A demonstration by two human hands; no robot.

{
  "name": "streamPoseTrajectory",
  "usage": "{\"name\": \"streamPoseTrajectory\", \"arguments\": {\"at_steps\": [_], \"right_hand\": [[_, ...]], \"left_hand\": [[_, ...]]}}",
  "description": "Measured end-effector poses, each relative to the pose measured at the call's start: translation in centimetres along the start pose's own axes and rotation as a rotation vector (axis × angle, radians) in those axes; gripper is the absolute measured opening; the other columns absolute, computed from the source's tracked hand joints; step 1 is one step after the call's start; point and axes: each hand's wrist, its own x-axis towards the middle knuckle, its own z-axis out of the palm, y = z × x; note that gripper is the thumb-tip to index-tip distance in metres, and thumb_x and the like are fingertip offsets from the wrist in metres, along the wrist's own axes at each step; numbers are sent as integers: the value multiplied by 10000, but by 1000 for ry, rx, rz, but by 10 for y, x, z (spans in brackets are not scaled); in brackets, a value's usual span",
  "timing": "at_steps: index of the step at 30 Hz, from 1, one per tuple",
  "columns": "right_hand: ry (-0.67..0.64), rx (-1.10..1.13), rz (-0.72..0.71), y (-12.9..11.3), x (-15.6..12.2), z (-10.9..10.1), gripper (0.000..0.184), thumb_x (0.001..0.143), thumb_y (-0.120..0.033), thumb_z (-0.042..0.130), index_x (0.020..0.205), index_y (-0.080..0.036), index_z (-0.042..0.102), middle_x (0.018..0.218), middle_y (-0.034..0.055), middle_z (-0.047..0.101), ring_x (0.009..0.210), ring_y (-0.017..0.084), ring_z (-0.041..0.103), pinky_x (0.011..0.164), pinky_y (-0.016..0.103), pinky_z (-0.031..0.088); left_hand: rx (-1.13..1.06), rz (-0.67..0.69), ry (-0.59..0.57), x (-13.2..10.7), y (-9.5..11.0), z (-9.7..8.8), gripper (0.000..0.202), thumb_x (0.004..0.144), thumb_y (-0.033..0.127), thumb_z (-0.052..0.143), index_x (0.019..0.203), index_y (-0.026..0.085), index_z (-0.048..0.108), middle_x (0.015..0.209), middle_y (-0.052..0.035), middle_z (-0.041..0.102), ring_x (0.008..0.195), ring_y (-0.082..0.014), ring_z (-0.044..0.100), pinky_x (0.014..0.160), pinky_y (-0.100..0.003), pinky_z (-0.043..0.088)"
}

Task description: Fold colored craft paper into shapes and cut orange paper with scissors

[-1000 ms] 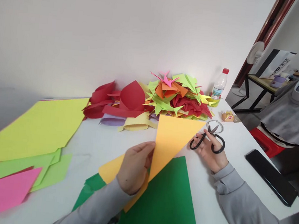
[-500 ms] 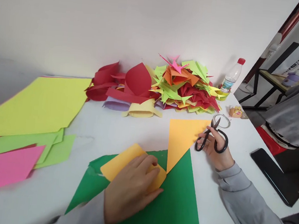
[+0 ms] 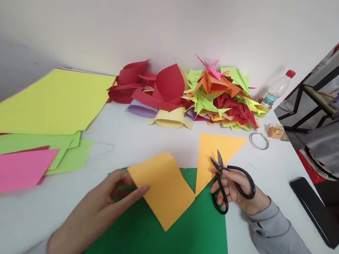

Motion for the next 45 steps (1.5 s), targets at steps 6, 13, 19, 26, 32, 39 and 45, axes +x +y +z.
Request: {"name": "streamPoseTrajectory", "arguments": {"at_steps": [6,13,19,26,32,39,45], "right_hand": [[-31,-12,121,1,5,-11,444,901,-504,493,1172,-156,546,771,69,701,533,171,652,451,265,513],[-23,-4,124,4,5,-12,442,916,-490,465,1203,-162,532,785,73,706,539,173,656,454,265,520],[22,-11,131,2,4,-7,470,892,-500,496,1213,-158,525,752,62,699,504,165,639,430,256,508],[95,-77,34,11,-15,10,606,842,-630,524,1227,-162,520,778,57,685,486,140,619,431,234,490],[193,-133,-48,45,-77,29,639,869,-661,478,1277,-170,499,834,60,654,485,91,560,453,204,416],[286,-225,127,63,-93,47,776,765,-795,486,1227,-177,566,810,77,664,633,114,559,556,210,352],[252,-313,145,54,-75,56,890,719,-871,407,1230,-148,499,779,59,609,557,103,497,482,210,339]], "left_hand": [[-296,306,-157,53,43,27,387,642,425,738,865,252,474,1456,-106,434,942,-230,638,768,-392,550],[-525,-63,-6,34,40,47,1016,611,346,795,1433,305,201,1545,-123,311,1309,-321,463,964,-448,511],[-680,-544,-45,-13,34,32,974,499,321,856,1370,257,426,1355,-120,579,1216,-355,558,956,-457,520],[-852,-553,-527,0,36,70,497,546,269,831,1008,120,726,1111,-160,719,1109,-372,629,960,-460,508],[-998,-622,-552,9,31,86,635,567,193,774,1189,166,648,1210,-123,683,1142,-361,610,908,-451,544],[-1060,-707,-555,10,18,89,754,623,200,772,1333,243,525,1232,-85,676,1173,-337,594,921,-449,543],[-968,-626,-643,6,19,90,494,585,315,778,1048,158,705,1121,-113,722,1129,-377,612,982,-459,489]]}}
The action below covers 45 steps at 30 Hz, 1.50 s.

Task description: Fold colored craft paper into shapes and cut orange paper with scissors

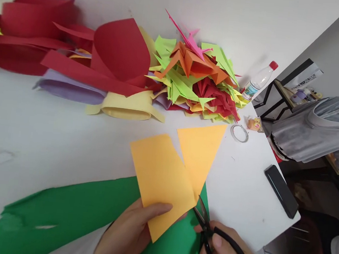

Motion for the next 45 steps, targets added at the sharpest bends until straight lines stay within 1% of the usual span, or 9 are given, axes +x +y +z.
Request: {"name": "streamPoseTrajectory", "arguments": {"at_steps": [3,6,9,13,23,28,32,38,45], "right_hand": [[45,4,-14,-2,-1,2,846,729,-855,426,1200,-159,518,768,49,598,556,102,486,493,220,347],[97,37,-26,-1,-3,5,824,738,-840,442,1204,-165,525,766,44,595,556,103,492,504,227,354],[112,56,-14,-1,-3,7,844,726,-852,441,1202,-159,525,760,38,589,546,101,503,496,223,350],[112,39,-12,-2,-1,8,874,719,-863,427,1207,-142,510,734,24,576,496,84,485,457,208,328],[148,56,-62,6,2,12,775,779,-807,436,1195,-155,490,748,10,569,461,62,450,440,204,325],[144,10,-44,-1,0,13,834,770,-826,411,1239,-139,459,756,9,553,470,73,456,451,221,349],[148,-11,-53,-5,-3,14,813,801,-803,397,1264,-137,458,756,9,543,502,85,465,479,230,362],[172,-18,-27,-6,-4,16,860,768,-839,385,1256,-135,456,742,6,537,492,86,454,485,242,356],[164,-58,-30,-12,-4,16,879,763,-851,364,1243,-119,451,739,7,533,504,92,466,474,236,357]], "left_hand": [[54,31,-6,-2,0,1,439,602,355,763,986,148,718,1101,-127,725,1112,-385,618,961,-472,493],[51,51,29,-3,-1,0,524,600,361,769,1081,168,686,1106,-121,723,1098,-381,624,923,-475,511],[26,48,56,-3,-2,0,627,574,341,790,1164,185,647,1114,-114,721,1105,-382,619,911,-470,517],[6,37,50,-2,-2,2,687,556,331,806,1199,168,627,1117,-127,717,1103,-393,617,922,-485,507],[52,77,-13,-2,-3,0,605,593,365,795,1148,167,658,1078,-130,728,1073,-383,634,903,-493,512],[27,68,-13,-3,-2,2,642,589,351,800,1183,163,642,1066,-126,731,1065,-379,636,898,-481,514],[0,55,-25,-2,-2,3,653,573,338,808,1181,165,643,1050,-117,736,1068,-374,636,913,-470,506],[-2,43,-26,-3,-3,2,587,577,329,806,1121,153,675,1047,-122,736,1075,-380,629,902,-470,509],[17,56,-40,-3,-3,2,527,573,339,806,1052,143,708,1032,-130,737,1051,-385,636,877,-470,516]]}}
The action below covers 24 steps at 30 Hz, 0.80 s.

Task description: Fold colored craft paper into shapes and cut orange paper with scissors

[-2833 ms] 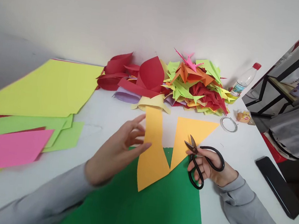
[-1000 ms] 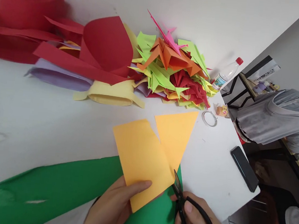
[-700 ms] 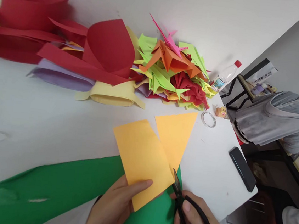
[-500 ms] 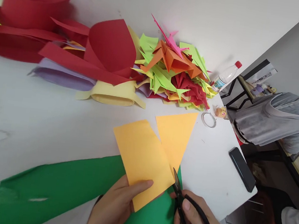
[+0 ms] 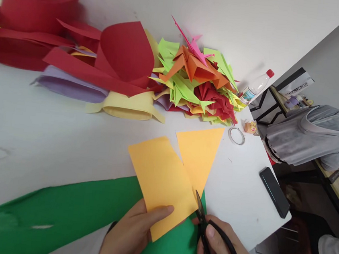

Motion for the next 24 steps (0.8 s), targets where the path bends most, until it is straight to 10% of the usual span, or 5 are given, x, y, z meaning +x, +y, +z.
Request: {"name": "streamPoseTrajectory", "arguments": {"at_steps": [24], "right_hand": [[-14,17,-37,8,2,0,672,825,-787,375,936,-152,567,687,-8,510,513,84,466,472,212,373]], "left_hand": [[-60,-27,-43,4,-3,-4,471,579,306,815,1014,150,728,995,-116,747,1039,-365,646,925,-452,487]]}}
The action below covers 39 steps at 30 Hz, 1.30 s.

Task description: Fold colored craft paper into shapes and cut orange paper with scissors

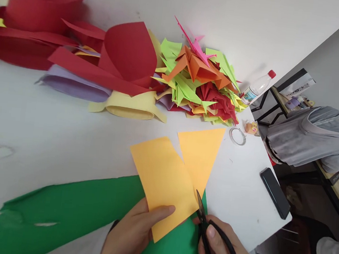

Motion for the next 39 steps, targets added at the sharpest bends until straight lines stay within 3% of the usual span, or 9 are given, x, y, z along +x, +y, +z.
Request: {"name": "streamPoseTrajectory", "arguments": {"at_steps": [10,17,21,35,39], "right_hand": [[20,-54,20,1,1,1,734,806,-816,349,1106,-156,460,729,-12,505,507,85,458,497,242,393],[6,-97,24,-1,3,0,766,784,-847,313,1052,-149,481,702,-15,485,483,79,429,483,245,378],[16,-97,45,1,2,0,816,769,-855,335,1157,-145,442,758,-3,507,495,74,434,487,242,377],[-8,-57,22,7,2,0,760,827,-799,342,1211,-147,412,780,2,502,496,64,409,490,238,351],[-6,-88,39,7,3,-1,846,775,-854,328,1211,-135,413,737,-14,479,470,61,384,467,236,329]], "left_hand": [[4,-19,-2,-2,2,2,522,585,308,802,1068,133,710,953,-138,753,989,-384,664,887,-481,499],[-6,-4,14,-3,1,3,455,578,300,809,995,134,728,964,-138,752,1007,-382,659,911,-486,490],[1,-23,15,-2,2,3,441,567,314,815,958,125,735,960,-147,752,1012,-391,655,912,-499,488],[-3,-8,50,-4,4,6,509,553,292,818,1027,137,718,1003,-135,750,1056,-388,641,930,-484,484],[-11,-11,42,-4,4,6,520,550,291,822,1034,133,715,998,-132,751,1056,-384,644,939,-478,483]]}}
